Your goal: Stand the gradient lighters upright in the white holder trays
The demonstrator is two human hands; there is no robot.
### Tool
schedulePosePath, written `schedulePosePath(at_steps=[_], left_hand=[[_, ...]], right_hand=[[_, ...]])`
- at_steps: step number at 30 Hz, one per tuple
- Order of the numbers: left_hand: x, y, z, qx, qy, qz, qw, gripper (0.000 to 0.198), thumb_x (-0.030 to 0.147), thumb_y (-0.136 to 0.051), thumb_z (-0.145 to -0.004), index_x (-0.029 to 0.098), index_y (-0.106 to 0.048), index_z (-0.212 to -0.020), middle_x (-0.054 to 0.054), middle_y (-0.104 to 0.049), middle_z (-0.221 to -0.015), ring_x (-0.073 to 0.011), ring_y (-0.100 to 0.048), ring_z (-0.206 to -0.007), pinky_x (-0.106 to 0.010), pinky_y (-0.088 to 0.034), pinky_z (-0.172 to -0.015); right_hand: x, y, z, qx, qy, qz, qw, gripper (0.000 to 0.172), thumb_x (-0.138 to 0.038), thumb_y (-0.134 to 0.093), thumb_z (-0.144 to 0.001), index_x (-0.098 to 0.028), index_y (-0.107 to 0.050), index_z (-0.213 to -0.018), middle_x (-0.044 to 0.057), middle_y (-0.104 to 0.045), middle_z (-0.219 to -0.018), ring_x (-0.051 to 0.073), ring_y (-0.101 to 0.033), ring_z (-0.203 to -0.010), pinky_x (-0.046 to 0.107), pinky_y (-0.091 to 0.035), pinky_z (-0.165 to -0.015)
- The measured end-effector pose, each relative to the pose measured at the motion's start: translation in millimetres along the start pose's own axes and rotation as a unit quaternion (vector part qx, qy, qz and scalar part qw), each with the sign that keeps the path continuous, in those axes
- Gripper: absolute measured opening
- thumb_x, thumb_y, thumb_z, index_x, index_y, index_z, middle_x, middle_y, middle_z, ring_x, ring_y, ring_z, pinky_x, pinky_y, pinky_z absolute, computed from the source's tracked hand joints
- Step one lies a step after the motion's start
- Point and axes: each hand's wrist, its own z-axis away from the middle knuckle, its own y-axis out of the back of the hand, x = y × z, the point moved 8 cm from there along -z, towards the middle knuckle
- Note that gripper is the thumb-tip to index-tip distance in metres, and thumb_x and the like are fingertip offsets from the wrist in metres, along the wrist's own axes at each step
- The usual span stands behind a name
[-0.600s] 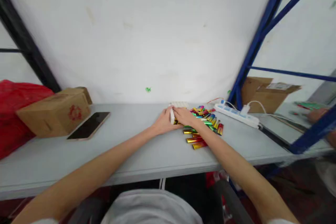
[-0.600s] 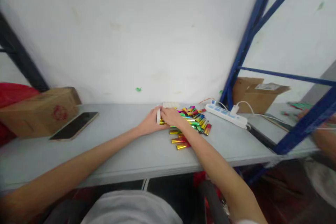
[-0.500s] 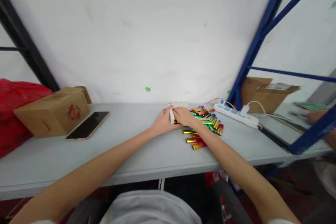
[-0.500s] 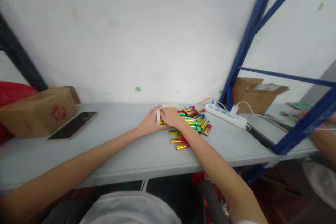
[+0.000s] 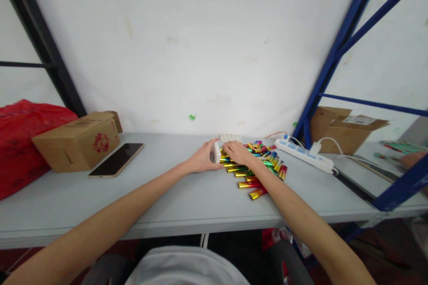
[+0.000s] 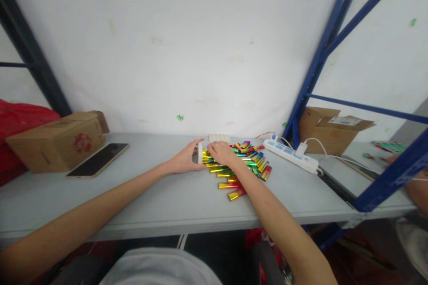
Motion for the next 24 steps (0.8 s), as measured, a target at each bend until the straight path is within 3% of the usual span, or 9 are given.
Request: schedulePosePath(at_steps=[5, 8, 12, 17, 24], left_hand=[[6, -4.0, 1, 0.016, 0.008, -0.032, 0.999, 0.104, 0.041, -0.077, -0.068, 0.018, -0.022, -0.154, -0.017, -0.046, -0.146, -0.0334, -0.047, -0.135, -0.048, -0.038, -0.115], [12, -7.5, 1, 0.036, 0.01, -0.045, 0.998, 0.104, 0.042, -0.076, -0.069, 0.017, -0.021, -0.153, -0.019, -0.039, -0.152, -0.0345, -0.038, -0.142, -0.049, -0.032, -0.119], [14, -10.4, 0, 0.061, 0.021, -0.034, 0.997, 0.106, 0.045, -0.077, -0.068, 0.019, -0.02, -0.153, -0.019, -0.046, -0.145, -0.035, -0.043, -0.139, -0.051, -0.036, -0.116], [12, -10.1, -2, 0.039, 0.026, -0.043, 0.998, 0.108, 0.055, -0.077, -0.069, 0.016, -0.021, -0.153, -0.02, -0.045, -0.144, -0.0355, -0.045, -0.137, -0.05, -0.037, -0.115], [9, 4.9, 3, 0.029, -0.016, -0.063, 0.997, 0.095, 0.038, -0.073, -0.073, 0.021, -0.023, -0.152, -0.016, -0.043, -0.149, -0.0333, -0.042, -0.139, -0.05, -0.036, -0.116]], right_hand=[[0, 3, 0, 0.014, -0.03, 0.01, 0.999, 0.052, -0.036, -0.023, -0.108, -0.015, -0.07, -0.103, 0.013, -0.073, -0.108, 0.024, -0.065, -0.104, 0.034, -0.038, -0.094], [-10, 2, 0, 0.01, -0.018, 0.028, 0.999, 0.049, -0.034, -0.022, -0.108, -0.016, -0.067, -0.113, 0.014, -0.072, -0.111, 0.025, -0.065, -0.106, 0.037, -0.039, -0.095], [-21, -4, 0, 0.001, -0.002, 0.056, 0.998, 0.042, -0.028, -0.027, -0.106, -0.015, -0.066, -0.113, 0.014, -0.07, -0.114, 0.026, -0.062, -0.106, 0.038, -0.039, -0.096], [-22, -7, 3, -0.003, 0.005, 0.076, 0.997, 0.037, -0.029, -0.032, -0.105, -0.017, -0.066, -0.112, 0.013, -0.067, -0.119, 0.026, -0.058, -0.11, 0.038, -0.038, -0.099], [-17, -4, 3, -0.001, 0.0, 0.077, 0.997, 0.041, -0.035, -0.026, -0.108, -0.019, -0.063, -0.115, 0.012, -0.065, -0.117, 0.025, -0.057, -0.11, 0.036, -0.039, -0.097]])
